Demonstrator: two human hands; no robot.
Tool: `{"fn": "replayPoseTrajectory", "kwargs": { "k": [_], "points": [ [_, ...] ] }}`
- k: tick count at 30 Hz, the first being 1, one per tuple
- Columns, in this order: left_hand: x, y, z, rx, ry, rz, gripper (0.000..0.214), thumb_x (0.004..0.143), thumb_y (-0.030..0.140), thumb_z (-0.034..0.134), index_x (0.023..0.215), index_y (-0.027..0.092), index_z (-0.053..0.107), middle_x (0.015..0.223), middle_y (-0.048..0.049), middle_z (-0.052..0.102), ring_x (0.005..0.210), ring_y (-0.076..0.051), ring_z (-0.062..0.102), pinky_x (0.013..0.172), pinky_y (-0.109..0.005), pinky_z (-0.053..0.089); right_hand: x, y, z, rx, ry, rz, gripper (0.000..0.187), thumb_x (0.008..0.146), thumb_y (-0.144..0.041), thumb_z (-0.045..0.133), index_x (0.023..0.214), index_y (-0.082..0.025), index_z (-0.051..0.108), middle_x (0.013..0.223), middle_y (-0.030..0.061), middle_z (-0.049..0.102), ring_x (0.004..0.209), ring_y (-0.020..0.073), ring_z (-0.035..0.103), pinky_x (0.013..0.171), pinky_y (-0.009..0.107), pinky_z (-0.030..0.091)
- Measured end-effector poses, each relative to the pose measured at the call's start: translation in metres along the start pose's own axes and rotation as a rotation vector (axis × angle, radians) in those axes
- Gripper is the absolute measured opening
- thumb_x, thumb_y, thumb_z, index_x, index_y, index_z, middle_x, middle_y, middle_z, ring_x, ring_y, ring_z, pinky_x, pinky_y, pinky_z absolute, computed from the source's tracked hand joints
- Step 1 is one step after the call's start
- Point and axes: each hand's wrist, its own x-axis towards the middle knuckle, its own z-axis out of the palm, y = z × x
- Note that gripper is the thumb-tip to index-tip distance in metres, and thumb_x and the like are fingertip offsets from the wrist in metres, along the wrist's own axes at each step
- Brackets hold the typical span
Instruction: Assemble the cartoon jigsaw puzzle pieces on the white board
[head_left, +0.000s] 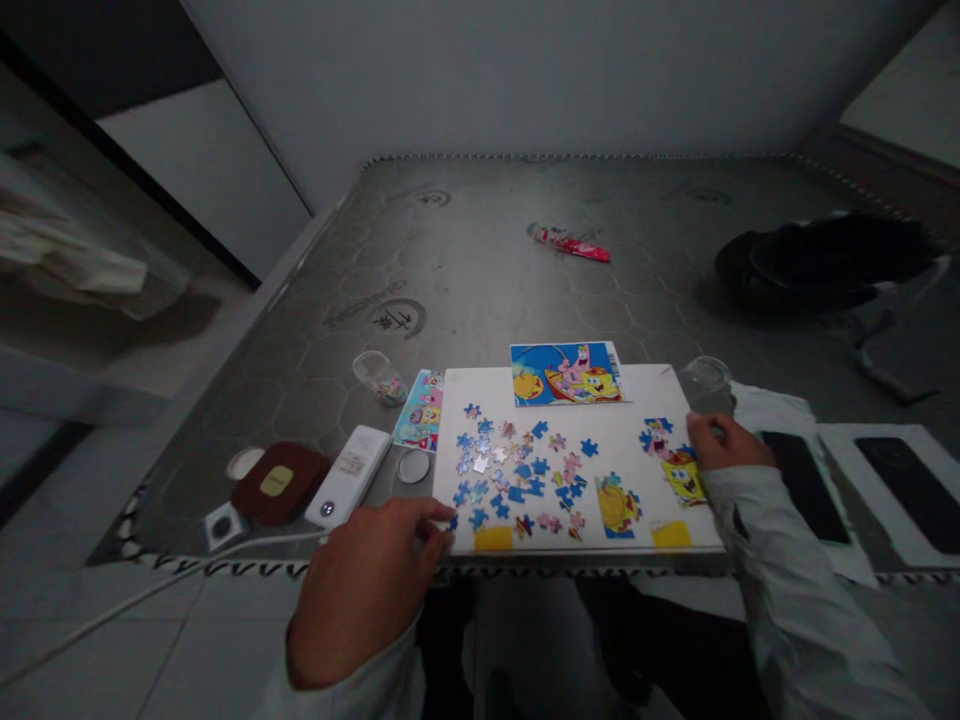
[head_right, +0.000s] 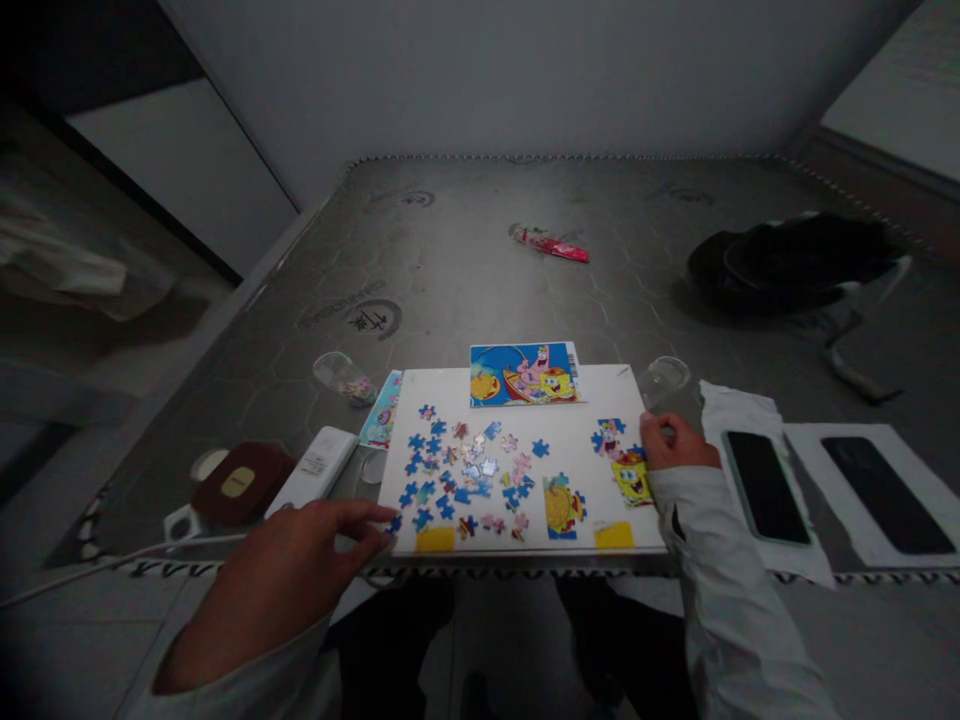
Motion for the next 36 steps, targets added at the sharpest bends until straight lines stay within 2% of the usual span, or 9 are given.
{"fn": "replayPoseTrajectory", "kwargs": {
  "k": [11,14,18,24,30,33,36],
  "points": [
    [-0.013,0.008,-0.010,-0.025,0.029,-0.024,0.026,0.088,0.031,0.059,0.110,0.034,0.072,0.097,0.0019,0.078,0.088,-0.019,0.072,0.074,-0.027,0.048,0.001,0.005,0.001,0.040,-0.004,-0.036,0.035,0.086,-0.058,0.044,0.076,-0.026,0.054,0.066,0.0021,0.057,0.066,0.0209,0.052,0.061,0.030,0.035],
    [-0.019,0.011,-0.009,-0.013,0.041,-0.029,0.030,0.089,0.032,0.058,0.116,0.035,0.069,0.100,0.0018,0.078,0.088,-0.019,0.072,0.070,-0.027,0.048,0.000,0.005,0.001,0.067,-0.008,-0.038,0.036,0.085,-0.059,0.044,0.075,-0.026,0.053,0.063,0.0005,0.055,0.064,0.0198,0.051,0.060,0.030,0.034],
    [-0.022,0.020,-0.009,-0.001,0.078,-0.003,0.031,0.089,0.032,0.059,0.119,0.037,0.067,0.101,0.0028,0.078,0.088,-0.018,0.072,0.072,-0.027,0.048,0.000,0.006,0.002,0.114,-0.018,0.005,0.038,0.083,-0.060,0.046,0.074,-0.025,0.057,0.059,-0.0006,0.055,0.061,0.0190,0.052,0.057,0.028,0.034],
    [-0.018,0.046,-0.003,0.067,0.137,-0.002,0.029,0.093,0.035,0.054,0.115,0.040,0.073,0.106,0.0004,0.078,0.094,-0.024,0.072,0.078,-0.033,0.050,0.010,0.009,0.004,0.101,-0.072,0.034,0.036,0.079,-0.059,0.048,0.071,-0.026,0.058,0.054,-0.0014,0.055,0.058,0.0188,0.051,0.055,0.028,0.033],
    [0.003,0.084,0.013,-0.007,0.175,0.143,0.030,0.095,0.033,0.053,0.117,0.040,0.071,0.114,0.0023,0.077,0.101,-0.023,0.072,0.084,-0.033,0.051,0.006,0.009,0.006,0.178,-0.030,0.007,0.037,0.080,-0.060,0.046,0.071,-0.026,0.056,0.054,-0.0014,0.056,0.059,0.0184,0.052,0.056,0.028,0.033],
    [0.014,0.102,0.020,-0.075,0.196,0.127,0.029,0.095,0.034,0.055,0.120,0.035,0.068,0.105,0.0018,0.079,0.091,-0.020,0.073,0.079,-0.030,0.050,0.002,0.007,0.007,0.215,-0.020,-0.012,0.037,0.082,-0.060,0.045,0.071,-0.026,0.054,0.053,-0.0019,0.055,0.061,0.0188,0.054,0.058,0.028,0.033],
    [0.023,0.115,0.024,-0.143,0.241,0.080,0.023,0.094,0.035,0.056,0.114,0.032,0.067,0.100,0.0029,0.079,0.081,-0.018,0.072,0.073,-0.028,0.049,0.002,0.005,0.007,0.231,-0.024,-0.008,0.036,0.082,-0.059,0.045,0.071,-0.026,0.054,0.052,-0.0021,0.055,0.061,0.0197,0.055,0.058,0.028,0.034]
  ]
}}
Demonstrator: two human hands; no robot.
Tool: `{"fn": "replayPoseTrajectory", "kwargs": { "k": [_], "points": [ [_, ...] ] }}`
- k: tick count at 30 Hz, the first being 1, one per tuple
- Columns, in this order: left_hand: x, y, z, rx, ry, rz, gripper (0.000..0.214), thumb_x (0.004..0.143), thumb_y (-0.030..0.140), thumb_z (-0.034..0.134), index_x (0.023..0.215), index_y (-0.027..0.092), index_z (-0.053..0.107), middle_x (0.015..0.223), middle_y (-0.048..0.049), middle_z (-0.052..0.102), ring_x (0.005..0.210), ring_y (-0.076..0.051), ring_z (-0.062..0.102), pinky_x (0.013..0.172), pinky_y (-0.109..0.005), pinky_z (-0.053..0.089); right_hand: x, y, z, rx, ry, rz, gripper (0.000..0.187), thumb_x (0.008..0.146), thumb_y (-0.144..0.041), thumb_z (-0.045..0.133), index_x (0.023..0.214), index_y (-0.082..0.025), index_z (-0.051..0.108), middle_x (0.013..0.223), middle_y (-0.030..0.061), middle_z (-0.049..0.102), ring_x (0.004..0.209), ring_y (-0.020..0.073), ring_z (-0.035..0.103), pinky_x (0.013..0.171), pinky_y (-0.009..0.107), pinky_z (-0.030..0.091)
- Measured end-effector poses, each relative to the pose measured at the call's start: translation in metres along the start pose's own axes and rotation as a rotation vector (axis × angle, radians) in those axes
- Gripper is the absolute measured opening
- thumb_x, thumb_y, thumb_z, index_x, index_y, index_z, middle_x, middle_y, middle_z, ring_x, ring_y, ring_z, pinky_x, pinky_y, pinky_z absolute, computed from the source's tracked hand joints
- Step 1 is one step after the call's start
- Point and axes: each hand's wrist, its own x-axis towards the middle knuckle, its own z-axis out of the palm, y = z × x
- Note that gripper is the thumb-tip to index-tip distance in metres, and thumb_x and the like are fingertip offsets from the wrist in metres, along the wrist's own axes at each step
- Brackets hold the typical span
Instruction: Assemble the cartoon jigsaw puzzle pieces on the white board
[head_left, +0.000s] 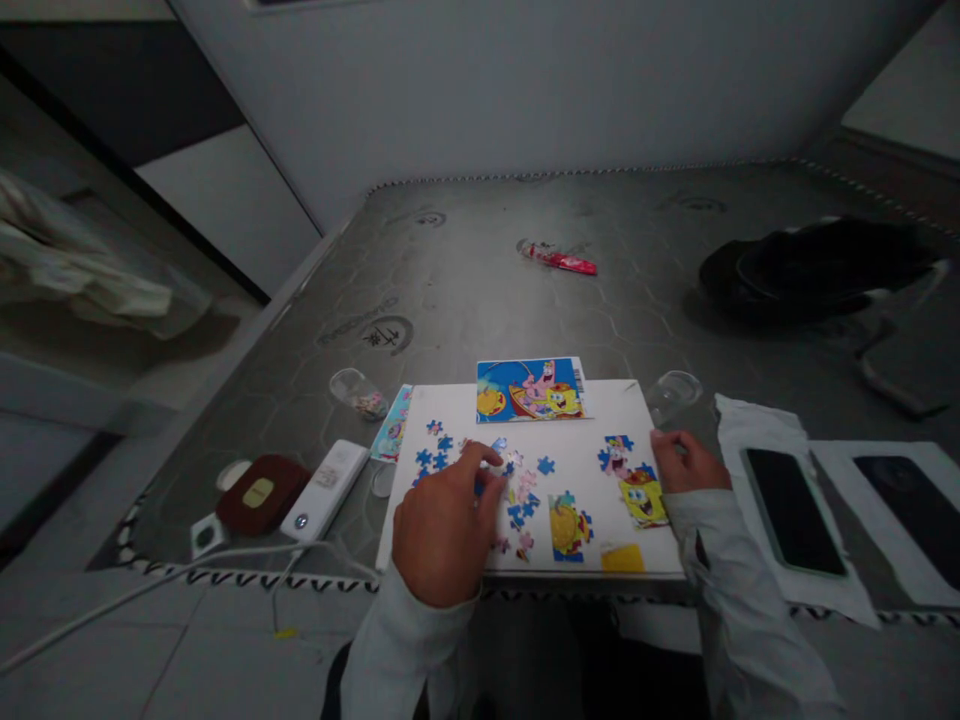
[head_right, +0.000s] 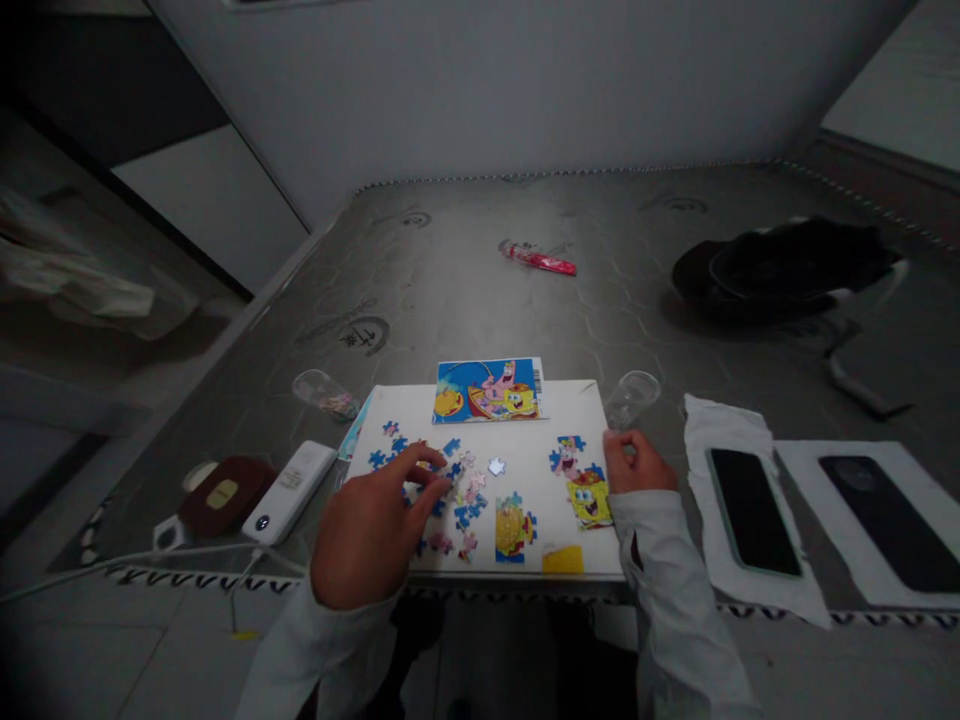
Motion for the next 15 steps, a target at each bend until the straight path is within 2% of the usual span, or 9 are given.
{"fn": "replayPoseTrajectory", "kwargs": {
  "k": [7,15],
  "points": [
    [0.012,0.022,0.016,-0.086,0.034,-0.032,0.011,0.092,0.031,0.060,0.097,0.029,0.069,0.094,0.0041,0.079,0.087,-0.018,0.072,0.076,-0.029,0.048,0.002,0.001,0.001,0.031,-0.015,0.013,0.035,0.083,-0.059,0.046,0.071,-0.026,0.052,0.050,-0.0030,0.054,0.059,0.0190,0.055,0.058,0.028,0.035],
    [0.022,0.036,0.029,-0.133,0.096,-0.081,0.014,0.093,0.029,0.059,0.102,0.027,0.068,0.093,0.0015,0.079,0.087,-0.019,0.072,0.077,-0.030,0.048,0.003,0.001,0.000,0.061,-0.034,0.009,0.035,0.083,-0.058,0.047,0.071,-0.026,0.052,0.052,-0.0027,0.054,0.060,0.0182,0.055,0.058,0.027,0.035]
  ]
}}
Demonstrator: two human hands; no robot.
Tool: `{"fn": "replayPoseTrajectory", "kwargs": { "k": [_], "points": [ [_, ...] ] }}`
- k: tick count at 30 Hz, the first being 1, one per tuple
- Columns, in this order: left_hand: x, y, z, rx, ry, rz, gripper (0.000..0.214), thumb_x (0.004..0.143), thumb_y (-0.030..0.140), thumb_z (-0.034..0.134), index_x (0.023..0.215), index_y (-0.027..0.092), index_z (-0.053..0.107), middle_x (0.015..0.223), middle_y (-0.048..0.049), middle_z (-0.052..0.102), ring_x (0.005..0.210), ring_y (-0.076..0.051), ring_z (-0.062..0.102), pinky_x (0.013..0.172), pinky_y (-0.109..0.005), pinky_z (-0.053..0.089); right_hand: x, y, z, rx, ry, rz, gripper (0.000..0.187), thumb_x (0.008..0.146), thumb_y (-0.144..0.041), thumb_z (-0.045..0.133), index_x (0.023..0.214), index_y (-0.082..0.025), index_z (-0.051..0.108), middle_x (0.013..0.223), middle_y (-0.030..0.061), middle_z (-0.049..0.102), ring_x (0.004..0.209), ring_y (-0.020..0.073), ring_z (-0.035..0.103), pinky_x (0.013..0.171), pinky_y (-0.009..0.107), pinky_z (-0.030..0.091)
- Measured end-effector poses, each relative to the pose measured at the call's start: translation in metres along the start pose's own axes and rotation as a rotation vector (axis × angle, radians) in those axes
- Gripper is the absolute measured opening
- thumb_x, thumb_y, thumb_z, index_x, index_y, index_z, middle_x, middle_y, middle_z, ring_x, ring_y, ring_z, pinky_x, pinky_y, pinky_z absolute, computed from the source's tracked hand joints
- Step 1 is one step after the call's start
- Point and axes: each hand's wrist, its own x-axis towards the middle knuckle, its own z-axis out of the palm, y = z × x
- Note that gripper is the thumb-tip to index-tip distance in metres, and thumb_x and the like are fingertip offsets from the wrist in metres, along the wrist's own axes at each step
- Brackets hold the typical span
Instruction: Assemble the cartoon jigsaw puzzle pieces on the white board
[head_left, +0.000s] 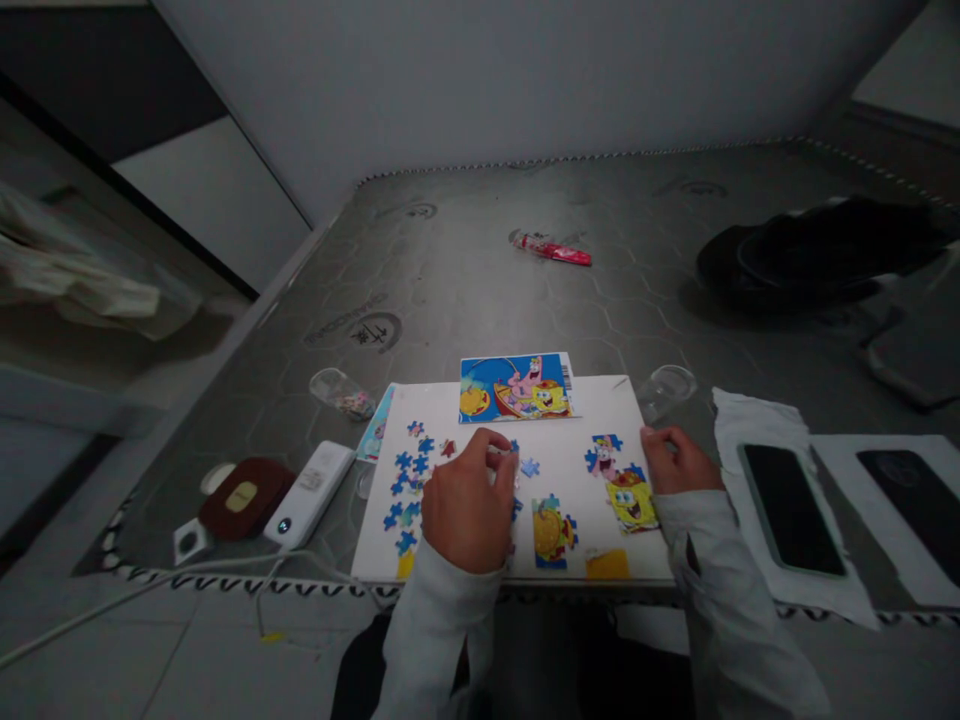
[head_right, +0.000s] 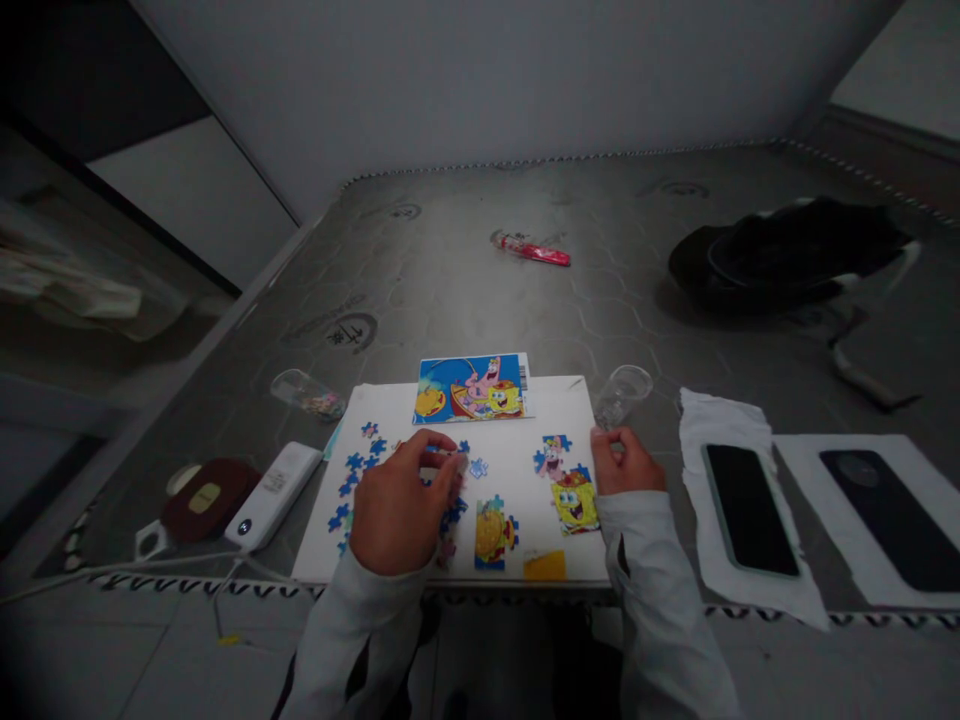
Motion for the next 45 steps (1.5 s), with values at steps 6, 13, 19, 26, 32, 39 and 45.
{"fn": "replayPoseTrajectory", "kwargs": {
  "k": [6,13,19,26,32,39,45],
  "points": [
    [0.000,-0.001,-0.003,0.018,-0.016,-0.016,0.018,0.096,0.031,0.054,0.103,0.028,0.070,0.092,0.0024,0.080,0.083,-0.019,0.073,0.072,-0.029,0.046,-0.001,-0.003,-0.001,0.044,-0.003,0.022,0.036,0.081,-0.060,0.047,0.071,-0.025,0.053,0.054,-0.0019,0.057,0.061,0.0190,0.055,0.060,0.028,0.036],
    [-0.004,-0.017,-0.013,0.138,0.051,0.061,0.019,0.096,0.035,0.055,0.104,0.032,0.073,0.099,0.0037,0.080,0.089,-0.021,0.074,0.073,-0.029,0.049,0.001,0.002,0.003,0.039,0.018,0.018,0.039,0.080,-0.062,0.047,0.070,-0.025,0.054,0.053,-0.0021,0.056,0.062,0.0192,0.055,0.061,0.028,0.036],
    [-0.007,-0.023,-0.018,0.260,-0.101,0.241,0.034,0.102,0.035,0.041,0.122,0.034,0.068,0.103,-0.0015,0.079,0.091,-0.022,0.074,0.079,-0.031,0.053,0.001,0.003,0.005,0.014,0.039,0.012,0.038,0.080,-0.061,0.047,0.070,-0.025,0.055,0.052,-0.0027,0.055,0.061,0.0190,0.055,0.060,0.028,0.035],
    [-0.012,-0.029,-0.020,0.348,-0.216,0.234,0.040,0.102,0.034,0.037,0.131,0.037,0.065,0.104,-0.0063,0.079,0.092,-0.026,0.075,0.078,-0.037,0.056,-0.001,-0.001,0.001,-0.006,0.029,0.011,0.038,0.081,-0.061,0.046,0.070,-0.025,0.055,0.050,-0.0038,0.053,0.057,0.0174,0.051,0.056,0.027,0.032],
    [-0.011,-0.037,-0.026,0.308,-0.159,0.258,0.042,0.103,0.035,0.037,0.135,0.038,0.062,0.106,-0.0053,0.079,0.095,-0.027,0.075,0.082,-0.039,0.056,-0.002,0.001,0.001,-0.011,0.024,0.006,0.040,0.081,-0.063,0.046,0.070,-0.025,0.054,0.051,-0.0036,0.054,0.058,0.0175,0.052,0.056,0.027,0.032],
    [-0.015,-0.056,-0.046,0.344,-0.115,0.187,0.042,0.102,0.036,0.038,0.136,0.038,0.062,0.105,-0.0045,0.079,0.092,-0.026,0.075,0.079,-0.036,0.056,0.006,0.001,0.000,-0.046,-0.004,0.049,0.041,0.077,-0.064,0.045,0.069,-0.025,0.056,0.053,-0.0019,0.055,0.062,0.0197,0.054,0.059,0.029,0.036],
    [-0.025,-0.067,-0.059,0.380,-0.155,0.181,0.043,0.101,0.031,0.040,0.138,0.038,0.060,0.102,-0.0041,0.080,0.085,-0.023,0.075,0.073,-0.032,0.055,0.006,0.001,-0.001,-0.063,-0.005,0.061,0.039,0.078,-0.062,0.045,0.072,-0.025,0.058,0.060,-0.0001,0.057,0.064,0.0203,0.053,0.061,0.031,0.036]
  ]
}}
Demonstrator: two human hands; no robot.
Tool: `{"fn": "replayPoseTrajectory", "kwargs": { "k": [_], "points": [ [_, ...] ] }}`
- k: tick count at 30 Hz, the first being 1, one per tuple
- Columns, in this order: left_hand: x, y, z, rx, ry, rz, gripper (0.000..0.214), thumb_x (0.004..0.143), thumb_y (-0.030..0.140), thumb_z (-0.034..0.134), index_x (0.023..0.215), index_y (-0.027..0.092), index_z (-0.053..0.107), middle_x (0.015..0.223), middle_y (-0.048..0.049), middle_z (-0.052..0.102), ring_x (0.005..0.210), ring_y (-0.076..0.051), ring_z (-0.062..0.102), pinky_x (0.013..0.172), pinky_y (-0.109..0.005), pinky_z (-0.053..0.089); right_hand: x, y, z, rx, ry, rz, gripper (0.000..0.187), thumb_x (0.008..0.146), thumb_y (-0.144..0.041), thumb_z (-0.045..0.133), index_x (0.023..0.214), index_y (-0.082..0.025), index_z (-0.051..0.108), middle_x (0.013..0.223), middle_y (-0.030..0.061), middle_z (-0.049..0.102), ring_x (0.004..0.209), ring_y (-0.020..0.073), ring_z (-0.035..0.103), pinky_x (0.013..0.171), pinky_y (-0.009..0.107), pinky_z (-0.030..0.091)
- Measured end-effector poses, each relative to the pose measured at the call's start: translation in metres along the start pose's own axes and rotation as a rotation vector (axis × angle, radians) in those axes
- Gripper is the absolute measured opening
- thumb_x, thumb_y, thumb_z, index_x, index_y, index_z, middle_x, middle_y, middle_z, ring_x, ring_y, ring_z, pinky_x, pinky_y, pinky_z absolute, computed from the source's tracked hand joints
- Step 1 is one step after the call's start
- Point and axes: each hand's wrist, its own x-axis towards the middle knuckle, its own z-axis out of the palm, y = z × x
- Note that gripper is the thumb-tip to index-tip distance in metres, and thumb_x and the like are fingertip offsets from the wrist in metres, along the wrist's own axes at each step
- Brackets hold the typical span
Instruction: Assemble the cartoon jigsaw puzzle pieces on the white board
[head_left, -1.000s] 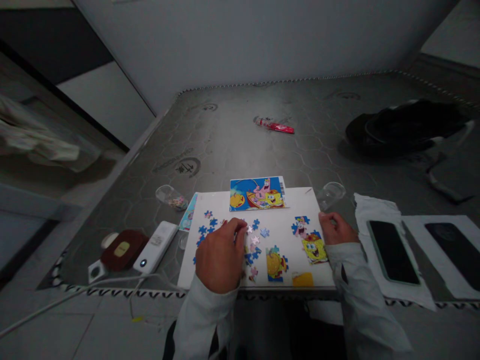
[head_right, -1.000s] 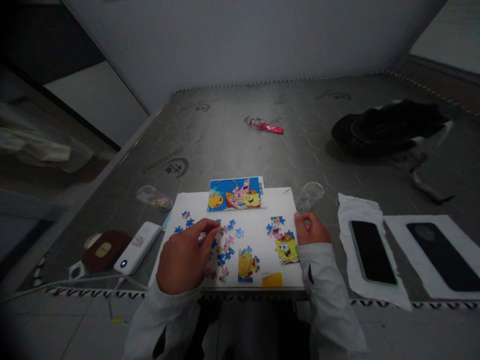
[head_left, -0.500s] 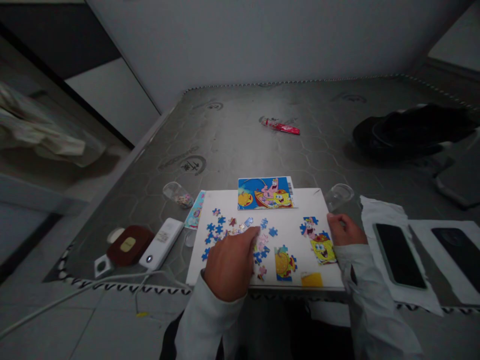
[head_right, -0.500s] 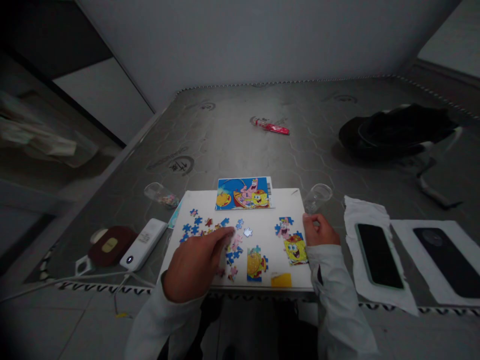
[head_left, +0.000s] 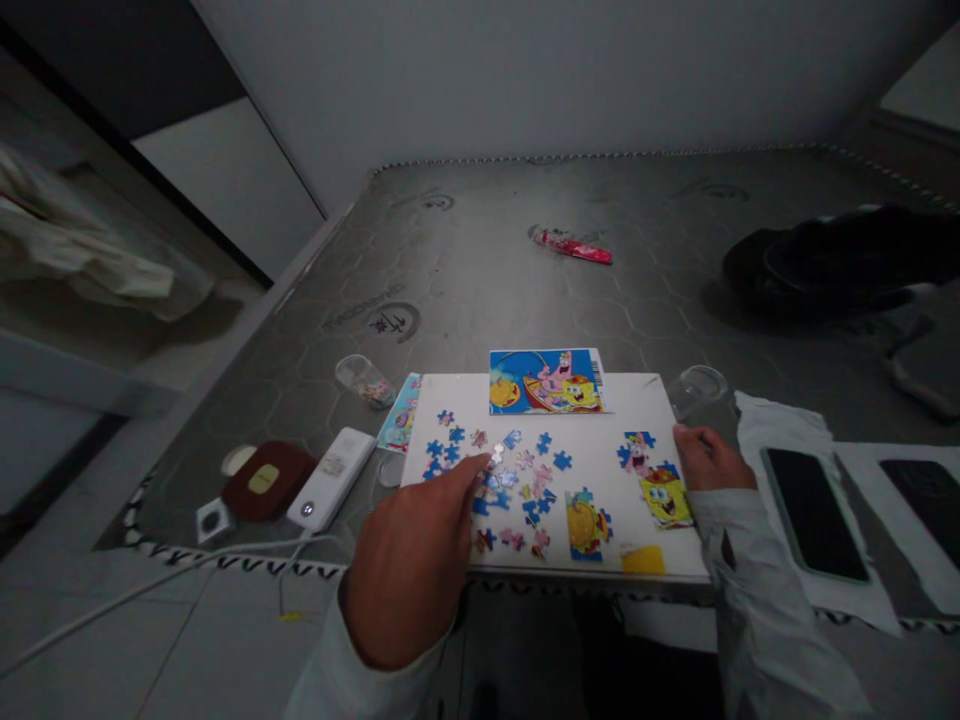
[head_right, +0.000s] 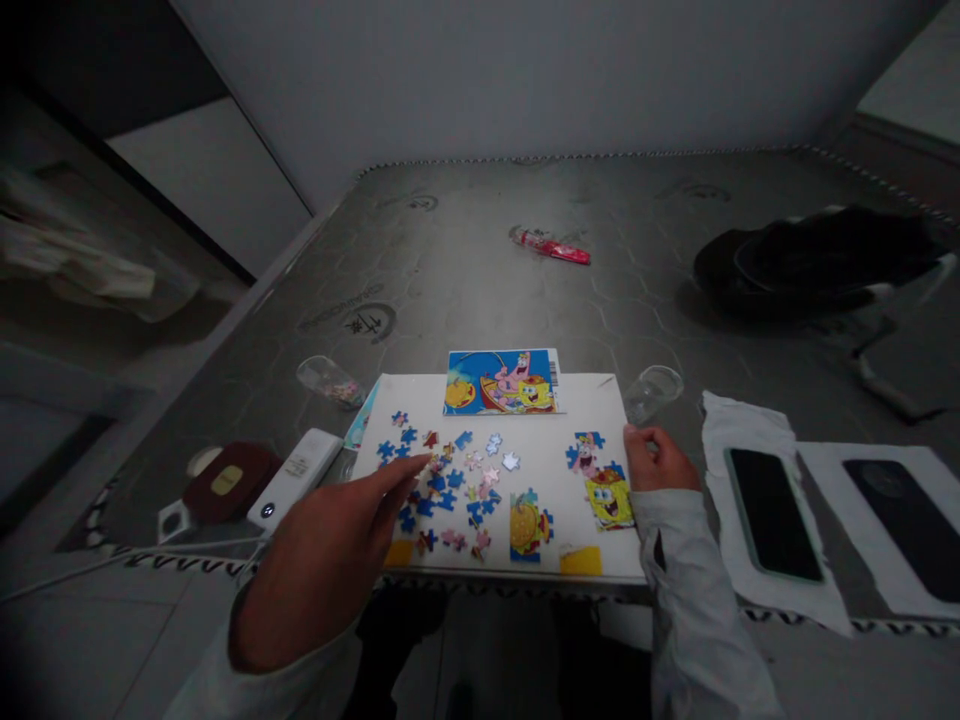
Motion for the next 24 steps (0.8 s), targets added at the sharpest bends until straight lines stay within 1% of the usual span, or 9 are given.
{"fn": "replayPoseTrajectory", "kwargs": {
  "k": [3,9,11,13,16,19,22,24],
  "points": [
    [-0.006,-0.003,-0.002,0.032,-0.046,0.007,0.043,0.099,0.027,0.043,0.137,0.037,0.061,0.104,-0.0056,0.079,0.089,-0.024,0.075,0.074,-0.032,0.055,-0.006,-0.003,0.000,0.005,0.036,-0.006,0.039,0.080,-0.062,0.045,0.073,-0.025,0.058,0.061,-0.0009,0.055,0.066,0.0199,0.052,0.063,0.031,0.036],
    [-0.013,-0.010,-0.008,0.079,-0.164,-0.033,0.046,0.096,0.018,0.044,0.135,0.035,0.062,0.105,-0.0065,0.078,0.091,-0.025,0.075,0.073,-0.034,0.056,-0.010,-0.008,-0.001,-0.003,0.023,0.038,0.041,0.079,-0.065,0.045,0.074,-0.026,0.058,0.061,-0.0014,0.054,0.067,0.0210,0.053,0.064,0.032,0.036],
    [-0.014,-0.011,-0.009,0.077,-0.187,-0.044,0.047,0.095,0.015,0.044,0.134,0.034,0.062,0.107,-0.0071,0.078,0.092,-0.024,0.075,0.075,-0.034,0.056,-0.010,-0.009,-0.002,0.018,0.025,0.045,0.041,0.078,-0.065,0.047,0.074,-0.026,0.058,0.061,-0.0010,0.056,0.067,0.0213,0.054,0.063,0.032,0.036],
    [-0.015,-0.011,-0.009,0.046,-0.197,-0.026,0.047,0.094,0.014,0.046,0.134,0.035,0.061,0.110,-0.0067,0.077,0.095,-0.024,0.074,0.078,-0.034,0.057,-0.009,-0.008,-0.002,0.036,0.014,0.055,0.040,0.075,-0.064,0.049,0.073,-0.025,0.058,0.061,-0.0003,0.057,0.067,0.0222,0.055,0.063,0.032,0.036],
    [-0.016,-0.007,-0.008,-0.024,-0.227,0.027,0.047,0.093,0.013,0.047,0.133,0.035,0.060,0.117,-0.0060,0.075,0.099,-0.023,0.074,0.086,-0.036,0.057,-0.006,-0.008,-0.003,0.053,-0.003,0.076,0.041,0.072,-0.064,0.050,0.073,-0.024,0.059,0.061,0.0007,0.058,0.069,0.0237,0.056,0.063,0.033,0.038],
    [-0.017,0.000,-0.008,-0.066,-0.280,0.066,0.047,0.094,0.011,0.046,0.135,0.031,0.059,0.123,-0.0075,0.073,0.105,-0.023,0.072,0.093,-0.038,0.056,-0.003,-0.008,-0.004,0.035,-0.013,0.089,0.040,0.074,-0.062,0.050,0.074,-0.024,0.060,0.063,0.0014,0.060,0.069,0.0241,0.056,0.063,0.034,0.038],
    [-0.016,0.005,-0.009,-0.078,-0.317,0.075,0.048,0.094,0.011,0.045,0.137,0.029,0.056,0.128,-0.0080,0.071,0.111,-0.024,0.070,0.098,-0.040,0.055,-0.001,-0.010,-0.005,-0.007,-0.034,0.126,0.035,0.076,-0.058,0.050,0.074,-0.024,0.060,0.062,0.0015,0.058,0.070,0.0240,0.056,0.063,0.034,0.037],
    [-0.015,0.006,-0.009,-0.068,-0.317,0.065,0.048,0.096,0.011,0.043,0.138,0.029,0.056,0.130,-0.0083,0.070,0.111,-0.024,0.070,0.097,-0.042,0.055,-0.001,-0.010,-0.004,-0.008,-0.013,0.116,0.034,0.076,-0.057,0.050,0.075,-0.024,0.061,0.063,0.0014,0.058,0.071,0.0237,0.056,0.064,0.033,0.037]
  ]
}}
